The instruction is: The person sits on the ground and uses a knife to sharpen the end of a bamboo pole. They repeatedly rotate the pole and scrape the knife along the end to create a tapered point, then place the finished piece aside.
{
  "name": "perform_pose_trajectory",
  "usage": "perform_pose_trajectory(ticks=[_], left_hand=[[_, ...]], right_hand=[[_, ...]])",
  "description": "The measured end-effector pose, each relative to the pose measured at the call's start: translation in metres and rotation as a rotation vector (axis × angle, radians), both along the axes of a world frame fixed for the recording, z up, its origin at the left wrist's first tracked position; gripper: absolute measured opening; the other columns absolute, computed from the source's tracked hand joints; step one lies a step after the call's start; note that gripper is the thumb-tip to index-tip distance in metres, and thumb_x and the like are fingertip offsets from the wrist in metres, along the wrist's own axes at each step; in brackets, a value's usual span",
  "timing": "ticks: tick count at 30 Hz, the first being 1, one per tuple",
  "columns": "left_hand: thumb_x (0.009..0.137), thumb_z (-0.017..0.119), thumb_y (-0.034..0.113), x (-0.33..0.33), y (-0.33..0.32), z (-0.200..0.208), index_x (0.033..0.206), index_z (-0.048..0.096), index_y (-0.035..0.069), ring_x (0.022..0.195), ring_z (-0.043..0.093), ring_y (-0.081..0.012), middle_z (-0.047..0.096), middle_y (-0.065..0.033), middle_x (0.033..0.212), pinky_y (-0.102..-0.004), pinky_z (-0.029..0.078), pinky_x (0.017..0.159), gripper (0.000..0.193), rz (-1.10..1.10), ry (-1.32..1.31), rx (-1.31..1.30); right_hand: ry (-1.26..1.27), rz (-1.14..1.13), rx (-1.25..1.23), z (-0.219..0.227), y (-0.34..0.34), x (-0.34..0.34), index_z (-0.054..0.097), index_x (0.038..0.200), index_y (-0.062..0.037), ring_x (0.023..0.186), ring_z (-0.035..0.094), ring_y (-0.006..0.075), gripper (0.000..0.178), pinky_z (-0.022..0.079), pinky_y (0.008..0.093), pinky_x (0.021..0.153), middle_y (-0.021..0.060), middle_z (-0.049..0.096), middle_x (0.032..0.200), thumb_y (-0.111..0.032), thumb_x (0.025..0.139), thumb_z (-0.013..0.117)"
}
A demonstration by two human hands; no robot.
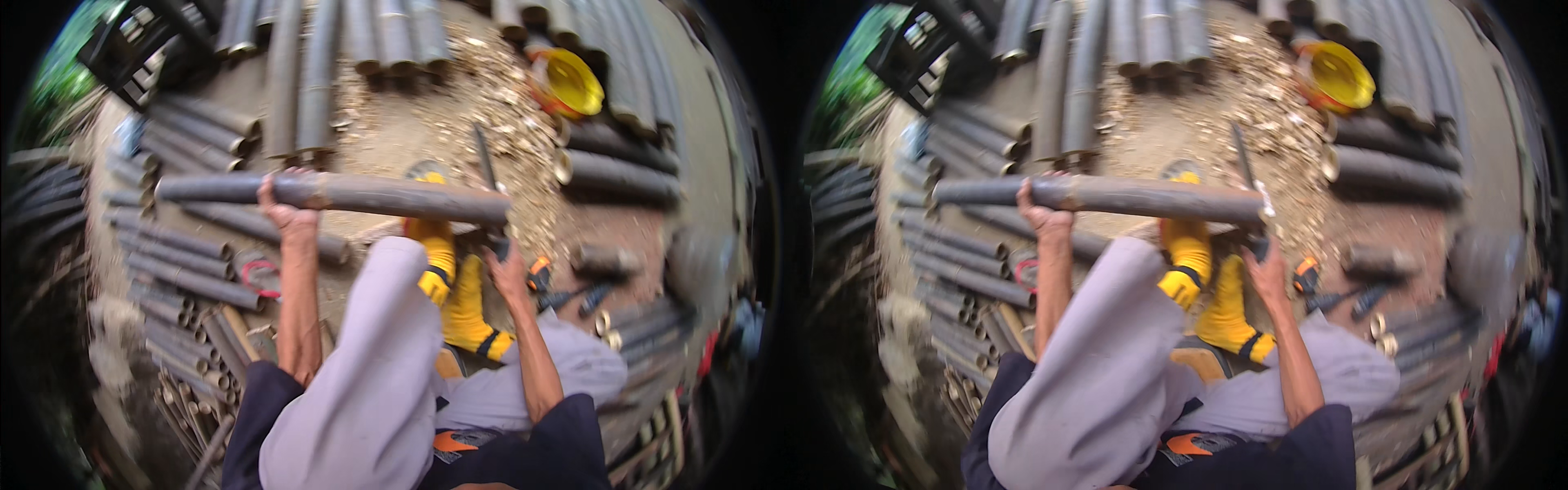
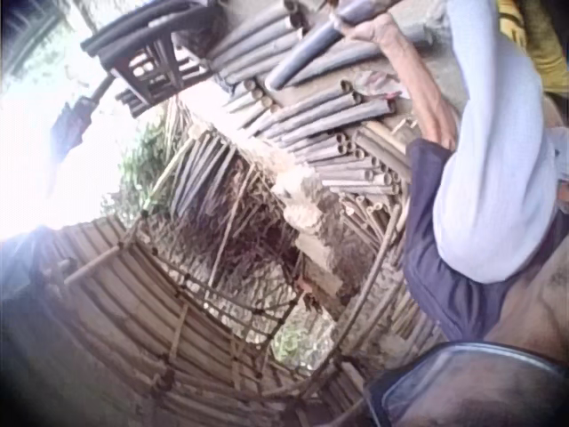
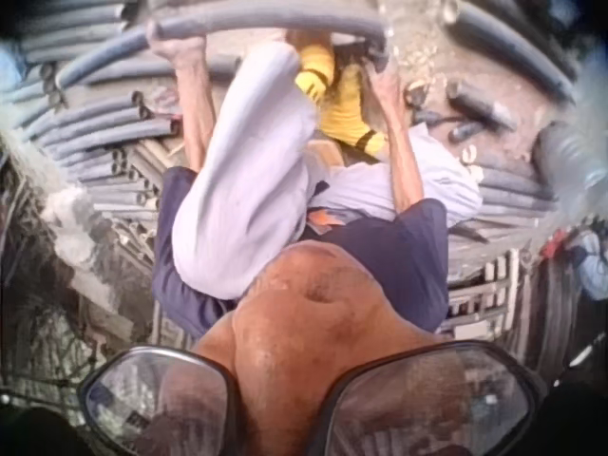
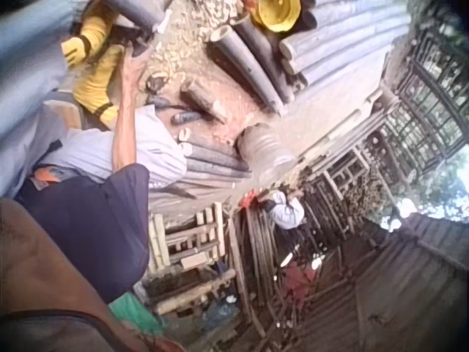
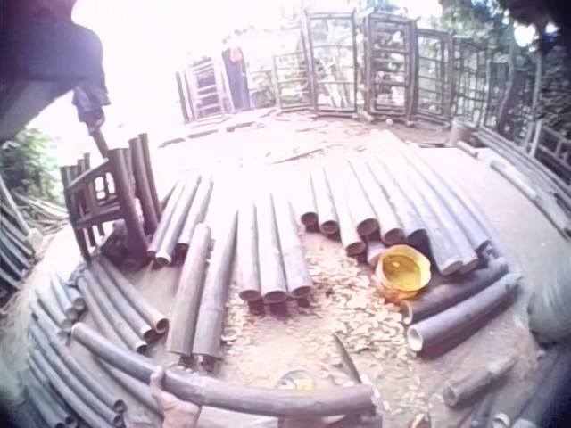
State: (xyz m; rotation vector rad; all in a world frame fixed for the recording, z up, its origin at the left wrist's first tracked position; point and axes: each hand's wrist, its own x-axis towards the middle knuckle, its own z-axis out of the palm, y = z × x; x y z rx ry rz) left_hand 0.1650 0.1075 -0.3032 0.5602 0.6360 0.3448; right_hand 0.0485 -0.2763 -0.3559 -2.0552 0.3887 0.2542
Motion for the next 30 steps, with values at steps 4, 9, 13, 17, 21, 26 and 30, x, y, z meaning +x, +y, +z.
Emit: perform_pose_trajectory(ticks=[4,9,13,17,21,26,30], left_hand=[[0.072,0.069,0.035,-0.015,-0.005,-0.024,0.096,0.057,0.006,0.087,0.059,-0.0295,0.062,-0.0091,0.088,-0.0472,0.048,0.085,0.040,0.082,0.152,-0.035],[0.073,0.070,0.036,-0.023,-0.024,-0.043,0.103,0.058,0.011,0.091,0.058,-0.0269,0.061,-0.0061,0.100,-0.0472,0.049,0.083,0.041,0.047,0.319,-0.070],[0.070,0.072,0.044,-0.038,-0.015,-0.037,0.105,0.058,0.014,0.094,0.056,-0.0249,0.059,-0.0057,0.103,-0.0425,0.047,0.080,0.048,-0.053,0.446,-0.039],[0.070,0.074,0.046,-0.053,-0.012,-0.030,0.104,0.059,0.016,0.096,0.052,-0.0244,0.058,-0.0069,0.104,-0.0429,0.046,0.084,0.048,-0.154,0.389,-0.092],[0.068,0.075,0.047,-0.074,-0.017,-0.014,0.116,0.048,0.012,0.103,0.048,-0.0291,0.051,-0.0112,0.111,-0.0485,0.040,0.092,0.065,-0.246,0.413,-0.088],[0.075,0.069,0.052,-0.094,-0.021,-0.007,0.119,0.046,0.008,0.103,0.050,-0.0292,0.051,-0.0136,0.110,-0.0450,0.046,0.085,0.066,-0.404,0.414,-0.080],[0.081,0.064,0.050,-0.109,-0.019,0.000,0.111,0.050,0.000,0.091,0.058,-0.0247,0.056,-0.0151,0.101,-0.0364,0.052,0.074,0.060,-0.523,0.580,-0.014]], right_hand=[[-0.014,0.012,-0.094,0.000,-0.002,-0.005,0.050,0.106,0.0038,0.076,0.063,0.0418,0.044,0.049,0.0459,0.067,0.0242,0.064,0.083,-0.027,0.080,0.069],[0.026,0.003,-0.151,0.003,-0.007,-0.023,0.053,0.104,0.0053,0.084,0.060,0.0446,0.046,0.048,0.0476,0.072,0.0270,0.062,0.091,-0.031,0.080,0.068],[0.023,0.044,-0.300,0.002,-0.009,-0.030,0.055,0.104,0.0054,0.093,0.056,0.0433,0.047,0.045,0.0479,0.081,0.0279,0.059,0.096,-0.032,0.080,0.068],[-0.103,0.059,-0.531,-0.012,-0.041,-0.049,0.053,0.115,0.0041,0.105,0.051,0.0398,0.052,0.041,0.0485,0.090,0.0255,0.054,0.111,-0.022,0.074,0.072],[0.132,0.123,-0.855,0.024,-0.054,-0.043,0.048,0.127,-0.0111,0.113,0.044,0.0401,0.067,0.040,0.0488,0.093,0.0217,0.046,0.124,-0.008,0.066,0.075],[0.140,0.124,-0.746,-0.001,-0.078,-0.051,0.047,0.124,-0.0134,0.109,0.048,0.0408,0.065,0.041,0.0463,0.093,0.0229,0.049,0.118,-0.008,0.065,0.075],[0.073,-0.026,-0.604,0.015,-0.082,-0.039,0.044,0.123,-0.0075,0.103,0.053,0.0359,0.066,0.043,0.0419,0.091,0.0216,0.052,0.112,-0.007,0.064,0.073]])
